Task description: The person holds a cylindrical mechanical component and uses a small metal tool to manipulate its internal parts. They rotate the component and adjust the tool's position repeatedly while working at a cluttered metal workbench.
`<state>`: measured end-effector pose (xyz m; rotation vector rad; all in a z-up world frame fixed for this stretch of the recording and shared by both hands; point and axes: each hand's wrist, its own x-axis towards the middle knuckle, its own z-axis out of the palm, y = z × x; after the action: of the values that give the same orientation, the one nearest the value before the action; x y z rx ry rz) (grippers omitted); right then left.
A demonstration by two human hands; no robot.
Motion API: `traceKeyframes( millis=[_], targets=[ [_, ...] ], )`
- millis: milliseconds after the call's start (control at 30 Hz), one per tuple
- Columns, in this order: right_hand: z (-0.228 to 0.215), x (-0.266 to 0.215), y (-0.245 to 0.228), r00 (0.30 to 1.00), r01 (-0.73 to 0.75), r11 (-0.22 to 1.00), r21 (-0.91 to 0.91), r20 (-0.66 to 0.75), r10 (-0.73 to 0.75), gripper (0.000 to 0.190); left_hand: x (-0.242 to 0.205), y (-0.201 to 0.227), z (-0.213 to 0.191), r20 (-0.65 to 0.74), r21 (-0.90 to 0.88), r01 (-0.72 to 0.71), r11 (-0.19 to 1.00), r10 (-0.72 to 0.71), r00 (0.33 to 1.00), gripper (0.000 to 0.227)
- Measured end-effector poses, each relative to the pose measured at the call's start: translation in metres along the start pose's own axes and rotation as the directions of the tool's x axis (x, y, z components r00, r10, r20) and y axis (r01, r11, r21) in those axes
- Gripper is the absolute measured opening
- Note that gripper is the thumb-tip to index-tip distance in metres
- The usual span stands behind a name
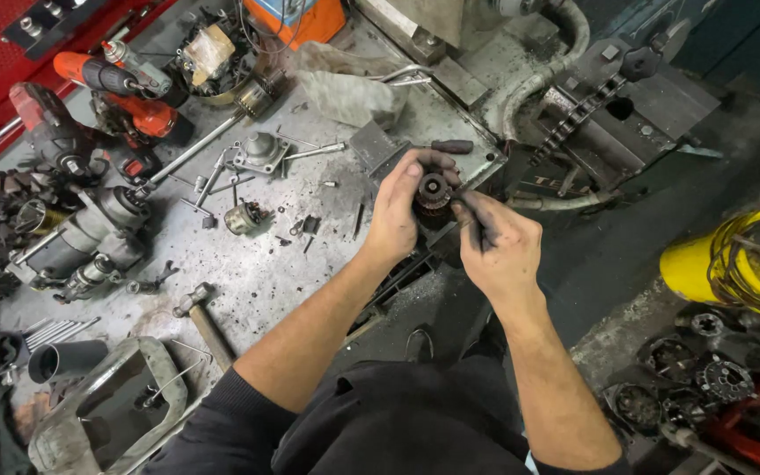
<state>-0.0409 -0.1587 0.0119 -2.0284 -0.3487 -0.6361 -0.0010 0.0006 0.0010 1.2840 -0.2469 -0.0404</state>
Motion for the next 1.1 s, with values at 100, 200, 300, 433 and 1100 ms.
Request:
traceKeyframes(
  millis=[100, 200, 300, 433, 1100],
  targets=[
    [-0.004, 0.002, 0.005, 0.997, 0.080, 0.994, -0.076, 0.021, -0.079, 0.021, 0.000, -0.001, -0.002, 0.014, 0.035, -0.011, 0.999, 0.010, 1.000, 0.042],
    [-0.011, 0.008, 0.005, 0.984, 0.151, 0.975, -0.163, 0.124, -0.131, 0.028, 0.000, 0.003, -0.002, 0.033, 0.118, -0.026, 0.993, 0.022, 0.999, 0.045],
    [-0.019, 0.014, -0.002, 0.970, 0.171, 0.957, -0.236, 0.209, -0.122, 0.021, 0.000, 0.013, -0.001, 0.070, 0.235, -0.070, 0.969, 0.055, 0.996, 0.048],
    [-0.025, 0.018, 0.001, 0.957, 0.171, 0.943, -0.285, 0.278, -0.090, 0.020, 0.002, 0.010, -0.003, 0.098, 0.260, -0.099, 0.961, 0.076, 0.992, 0.051],
    [-0.018, 0.026, 0.012, 0.967, 0.172, 0.984, -0.041, 0.196, -0.161, 0.033, -0.001, 0.000, 0.003, -0.094, 0.152, -0.003, 0.988, 0.018, 0.995, 0.052]
  ],
)
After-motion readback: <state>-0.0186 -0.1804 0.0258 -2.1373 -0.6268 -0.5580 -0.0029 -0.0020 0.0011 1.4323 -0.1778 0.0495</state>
